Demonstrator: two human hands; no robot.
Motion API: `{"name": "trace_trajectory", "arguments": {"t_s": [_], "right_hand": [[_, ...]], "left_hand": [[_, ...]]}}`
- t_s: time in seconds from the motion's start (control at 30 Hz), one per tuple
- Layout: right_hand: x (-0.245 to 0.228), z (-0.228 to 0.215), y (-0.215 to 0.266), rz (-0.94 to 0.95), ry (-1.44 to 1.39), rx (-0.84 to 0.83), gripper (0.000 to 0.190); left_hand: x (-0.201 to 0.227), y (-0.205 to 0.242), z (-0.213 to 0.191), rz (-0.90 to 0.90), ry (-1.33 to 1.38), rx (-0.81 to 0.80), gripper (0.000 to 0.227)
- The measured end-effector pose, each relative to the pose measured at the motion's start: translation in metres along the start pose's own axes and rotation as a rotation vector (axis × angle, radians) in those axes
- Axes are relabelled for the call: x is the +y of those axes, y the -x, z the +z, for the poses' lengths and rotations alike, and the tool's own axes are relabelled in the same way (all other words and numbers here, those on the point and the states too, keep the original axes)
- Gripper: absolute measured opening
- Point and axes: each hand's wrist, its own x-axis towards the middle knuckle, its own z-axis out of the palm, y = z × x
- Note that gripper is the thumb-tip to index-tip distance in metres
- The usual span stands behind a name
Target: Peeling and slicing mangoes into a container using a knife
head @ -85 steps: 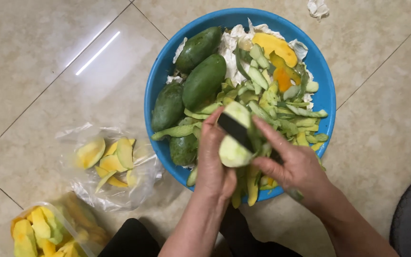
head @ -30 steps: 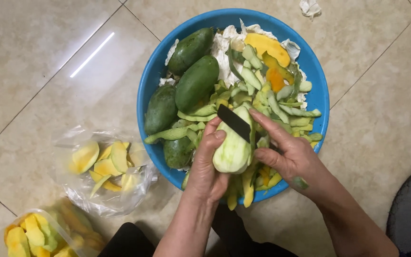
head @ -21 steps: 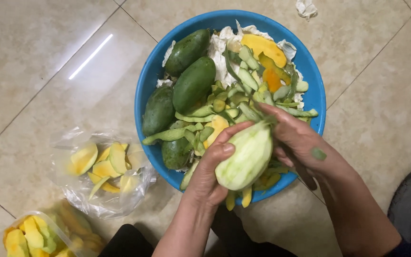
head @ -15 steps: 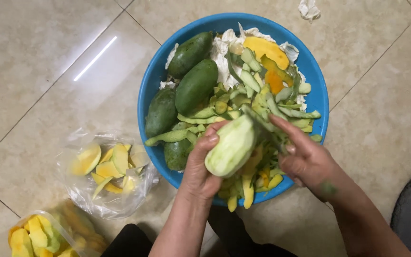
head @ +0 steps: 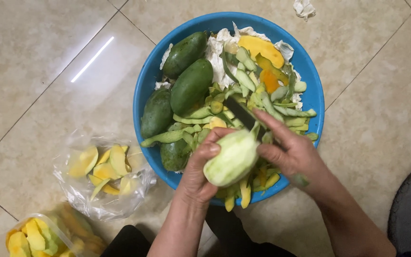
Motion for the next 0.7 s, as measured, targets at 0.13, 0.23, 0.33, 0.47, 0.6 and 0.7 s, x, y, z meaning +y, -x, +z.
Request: {"name": "trace_trajectory", "arguments": {"t_s": [0.13,0.23,0.33,0.47,0.6,0.7], "right_hand": [[0.014,-0.013,0.005,0.087,-0.448,-0.171,0.063],[0.016,-0.011,0.015,-0.024,-0.625,-0.276,0.089],[0.011,-0.011,0.025,0.067,-0.6,-0.252,0.106],[0.011,-0.008,0.034,-0.073,-0.35,-0.209,0.082],[0.021,-0.003,0.036,-0.094,-0.274,-0.219,0.077],[0.004,-0.001,0.033,-0.101,-0.255,-0.216,0.077]], "left_hand": [[-0.005,-0.001,-0.012,-0.026,0.087,-0.065,0.06],[0.003,-0.001,-0.021,-0.03,0.114,-0.123,0.061],[0.006,-0.003,-0.031,-0.038,0.195,-0.216,0.06],[0.002,-0.003,-0.042,-0.065,0.269,-0.238,0.057],[0.005,-0.001,-0.042,-0.061,0.284,-0.247,0.055],[0.009,0.003,-0.035,-0.105,0.204,-0.251,0.052]]}}
